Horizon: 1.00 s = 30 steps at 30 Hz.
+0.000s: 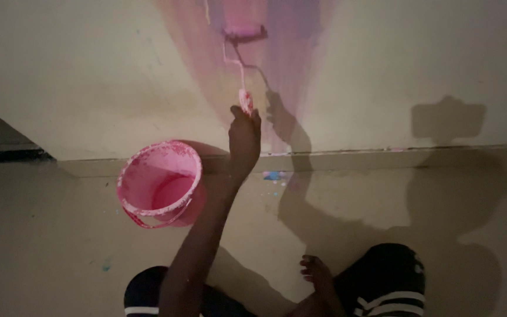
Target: The person paints a wall with pink paint using a small roller. They repeatedly dip the roller into a pink bucket and apply paint in vertical strokes near the baseboard.
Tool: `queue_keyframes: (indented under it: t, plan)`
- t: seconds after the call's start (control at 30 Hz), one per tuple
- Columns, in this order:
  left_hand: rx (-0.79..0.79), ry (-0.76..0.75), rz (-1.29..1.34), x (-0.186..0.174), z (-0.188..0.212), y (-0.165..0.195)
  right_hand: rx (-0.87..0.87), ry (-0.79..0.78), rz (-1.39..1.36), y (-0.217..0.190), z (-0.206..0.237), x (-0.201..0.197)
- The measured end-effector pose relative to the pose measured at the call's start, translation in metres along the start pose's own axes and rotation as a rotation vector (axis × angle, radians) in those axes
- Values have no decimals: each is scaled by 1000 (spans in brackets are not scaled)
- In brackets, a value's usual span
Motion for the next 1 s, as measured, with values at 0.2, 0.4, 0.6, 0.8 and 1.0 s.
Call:
queue_keyframes:
  t: [0.2, 0.4, 0.6, 0.8, 1.0]
  plan:
    - [162, 124, 147, -29, -29, 35, -10, -103, -178, -2, 2, 11]
    - [173, 166, 99, -60, -76, 61, 32, 43, 70, -6, 9, 1]
    - [82, 31, 41, -40, -31, 31, 40, 28, 52, 0, 7, 3]
    - [213, 171, 77, -54, -55, 53, 17, 26, 61, 6, 4, -5]
    - [275, 184, 155, -75, -103, 85, 11, 23, 60, -2, -1, 3]
Point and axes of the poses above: each hand's wrist, its own z-axis away from the middle knuckle, its own x-axis out of the palm, y = z × x, the point moved 9 cm from there along -z, towards the middle knuckle, and after that the axes turned 11 degrees about -z, right-handed, at the moved point
